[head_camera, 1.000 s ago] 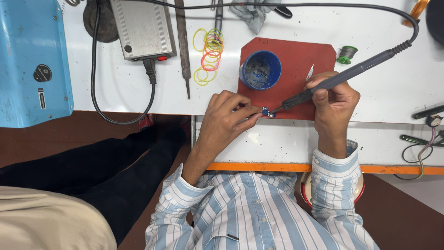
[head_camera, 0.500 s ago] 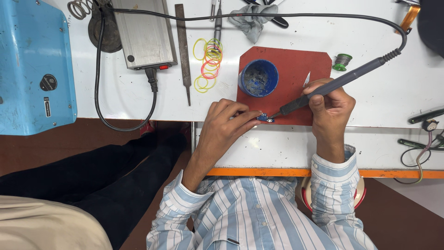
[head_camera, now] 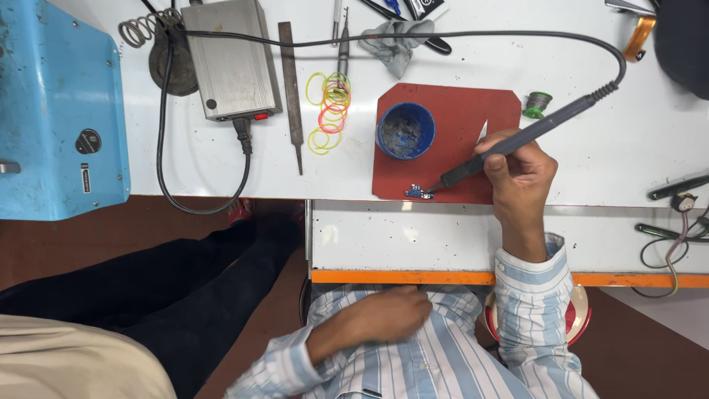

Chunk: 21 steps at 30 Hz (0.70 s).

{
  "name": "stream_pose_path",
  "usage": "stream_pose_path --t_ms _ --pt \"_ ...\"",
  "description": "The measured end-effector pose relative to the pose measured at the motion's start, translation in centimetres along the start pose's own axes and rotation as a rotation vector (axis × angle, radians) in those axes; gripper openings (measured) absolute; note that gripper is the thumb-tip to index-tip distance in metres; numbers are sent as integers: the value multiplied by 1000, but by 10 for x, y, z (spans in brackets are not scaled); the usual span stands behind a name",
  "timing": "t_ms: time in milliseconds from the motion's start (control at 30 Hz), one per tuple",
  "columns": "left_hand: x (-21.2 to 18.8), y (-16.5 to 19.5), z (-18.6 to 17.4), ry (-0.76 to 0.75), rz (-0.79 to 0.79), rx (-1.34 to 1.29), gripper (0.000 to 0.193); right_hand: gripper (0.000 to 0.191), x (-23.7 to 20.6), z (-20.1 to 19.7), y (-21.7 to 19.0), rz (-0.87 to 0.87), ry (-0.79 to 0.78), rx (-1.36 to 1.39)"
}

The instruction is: The person applies flux to a small circuit board and then uses a soldering iron to solder components. They repeatedly heat and adjust the board while working on the same small area.

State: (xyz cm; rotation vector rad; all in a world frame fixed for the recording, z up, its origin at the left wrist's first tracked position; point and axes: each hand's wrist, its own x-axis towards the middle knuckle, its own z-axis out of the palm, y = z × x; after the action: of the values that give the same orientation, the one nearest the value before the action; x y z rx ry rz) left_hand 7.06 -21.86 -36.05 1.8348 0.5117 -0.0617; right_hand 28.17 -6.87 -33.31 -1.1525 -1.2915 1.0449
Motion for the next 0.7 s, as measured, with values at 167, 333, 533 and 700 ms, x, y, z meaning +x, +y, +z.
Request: stream_pose_path --t_ms 167,333,533,700 --pt "31 -40 1 85 -198 -21 30 41 -2 0 -2 -3 10 -2" --pt "1 -50 -24 248 -466 -38 34 40 -3 -1 -2 27 8 12" --pt "-40 -62 -66 330 -809 -34 39 36 6 -9 -3 33 -32 -17" --pt "-80 -49 -69 322 -1007 -90 43 31 20 -19 -2 90 -53 -165"
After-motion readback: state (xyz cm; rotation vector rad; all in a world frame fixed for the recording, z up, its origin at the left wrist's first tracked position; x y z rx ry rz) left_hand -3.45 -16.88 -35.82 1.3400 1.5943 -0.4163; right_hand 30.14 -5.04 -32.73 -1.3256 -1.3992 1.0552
